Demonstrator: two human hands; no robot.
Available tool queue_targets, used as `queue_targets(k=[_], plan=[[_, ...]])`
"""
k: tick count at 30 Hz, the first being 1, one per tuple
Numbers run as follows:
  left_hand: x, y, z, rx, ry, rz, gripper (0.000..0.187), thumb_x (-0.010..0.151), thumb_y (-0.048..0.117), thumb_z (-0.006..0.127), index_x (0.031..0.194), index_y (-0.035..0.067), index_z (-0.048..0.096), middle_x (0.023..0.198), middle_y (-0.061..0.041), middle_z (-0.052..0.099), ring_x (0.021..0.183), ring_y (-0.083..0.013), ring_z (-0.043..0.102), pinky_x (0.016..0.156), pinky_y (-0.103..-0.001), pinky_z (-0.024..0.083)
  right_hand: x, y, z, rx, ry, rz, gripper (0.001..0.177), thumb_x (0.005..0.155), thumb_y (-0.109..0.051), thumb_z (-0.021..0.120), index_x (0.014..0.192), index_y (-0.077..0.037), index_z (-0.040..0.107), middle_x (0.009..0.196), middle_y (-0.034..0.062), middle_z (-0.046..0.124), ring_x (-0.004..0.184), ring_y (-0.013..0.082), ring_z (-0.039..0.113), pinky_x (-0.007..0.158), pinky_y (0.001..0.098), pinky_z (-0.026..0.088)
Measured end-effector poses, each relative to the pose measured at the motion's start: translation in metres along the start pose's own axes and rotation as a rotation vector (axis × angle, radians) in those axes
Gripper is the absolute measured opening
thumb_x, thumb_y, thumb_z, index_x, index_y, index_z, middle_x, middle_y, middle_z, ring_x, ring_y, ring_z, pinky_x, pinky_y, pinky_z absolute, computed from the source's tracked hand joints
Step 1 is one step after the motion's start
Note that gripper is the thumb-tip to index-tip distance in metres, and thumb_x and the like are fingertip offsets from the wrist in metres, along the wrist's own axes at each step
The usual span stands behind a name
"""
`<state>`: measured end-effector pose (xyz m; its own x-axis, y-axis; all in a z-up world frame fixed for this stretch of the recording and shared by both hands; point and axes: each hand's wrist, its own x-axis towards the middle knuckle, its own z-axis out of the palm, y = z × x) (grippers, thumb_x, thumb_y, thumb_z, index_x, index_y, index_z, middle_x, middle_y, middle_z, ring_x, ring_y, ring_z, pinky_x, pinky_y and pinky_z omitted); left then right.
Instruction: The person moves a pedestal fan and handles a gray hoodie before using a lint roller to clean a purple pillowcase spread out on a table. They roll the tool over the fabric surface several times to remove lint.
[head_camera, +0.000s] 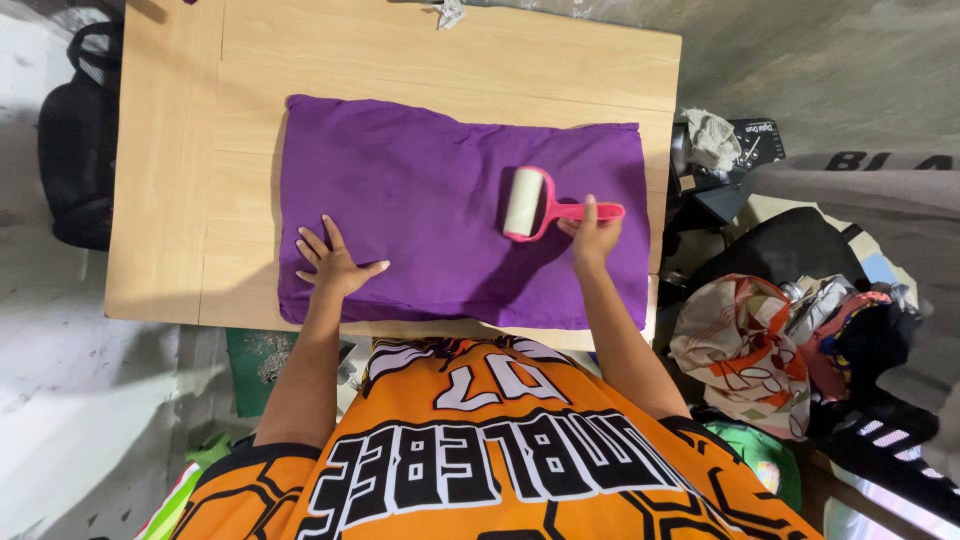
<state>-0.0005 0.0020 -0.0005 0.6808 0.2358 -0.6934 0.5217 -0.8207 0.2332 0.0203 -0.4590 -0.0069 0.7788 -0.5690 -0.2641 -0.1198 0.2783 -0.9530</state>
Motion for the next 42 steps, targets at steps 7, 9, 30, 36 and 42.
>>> queue_targets(k=[7, 9, 30, 36, 42], plan=[[-0.004, 0.000, 0.001, -0.038, 0.032, 0.012, 0.159, 0.057, 0.070, 0.088, 0.162, 0.027, -0.022, 0.165, -0.026, -0.032, 0.155, -0.0448, -0.023, 0.116, -0.080, 0.006, 0.026, -0.050, -0.053, -0.060, 0.090, -0.062, 0.032, 0.103, -0.029, 0.061, 0.111, -0.008, 0.037, 0.082, 0.0154, 0.068, 0.056, 0.0239, 0.071, 0.048, 0.0375, 0.063], [-0.006, -0.002, 0.000, -0.060, 0.037, 0.040, 0.158, 0.056, 0.070, 0.089, 0.163, 0.026, -0.020, 0.164, -0.028, -0.030, 0.155, -0.0465, -0.022, 0.115, -0.080, 0.006, 0.038, -0.062, -0.081, -0.063, 0.187, -0.140, 0.032, 0.105, -0.027, 0.061, 0.109, -0.006, 0.037, 0.081, 0.0157, 0.065, 0.053, 0.0242, 0.068, 0.044, 0.0368, 0.060], [-0.007, -0.040, -0.054, -0.162, -0.023, 0.247, 0.123, 0.070, 0.046, 0.088, 0.164, 0.022, 0.012, 0.172, -0.018, 0.011, 0.154, -0.0393, 0.019, 0.120, -0.057, 0.028, -0.040, 0.036, 0.119, 0.029, -0.215, 0.137, 0.030, 0.106, -0.033, 0.061, 0.108, -0.004, 0.051, 0.083, 0.0121, 0.068, 0.070, 0.0222, 0.073, 0.063, 0.0395, 0.066], [-0.004, -0.079, -0.070, -0.636, 0.078, 0.245, 0.097, 0.082, 0.036, 0.083, 0.162, 0.018, 0.032, 0.165, -0.021, 0.038, 0.153, -0.0349, 0.039, 0.122, -0.047, 0.039, 0.011, -0.022, 0.015, -0.147, 0.079, -0.175, 0.027, 0.107, -0.027, 0.063, 0.110, -0.007, 0.046, 0.086, 0.0098, 0.066, 0.060, 0.0193, 0.069, 0.050, 0.0345, 0.061], [0.004, -0.080, -0.049, -0.193, -0.038, 0.189, 0.127, 0.075, 0.042, 0.090, 0.164, 0.030, 0.000, 0.167, -0.022, 0.012, 0.152, -0.0439, 0.019, 0.116, -0.059, 0.033, 0.019, -0.018, 0.005, -0.296, -0.006, -0.233, 0.028, 0.108, -0.024, 0.063, 0.116, -0.003, 0.046, 0.092, 0.0114, 0.065, 0.064, 0.0178, 0.070, 0.053, 0.0329, 0.061]])
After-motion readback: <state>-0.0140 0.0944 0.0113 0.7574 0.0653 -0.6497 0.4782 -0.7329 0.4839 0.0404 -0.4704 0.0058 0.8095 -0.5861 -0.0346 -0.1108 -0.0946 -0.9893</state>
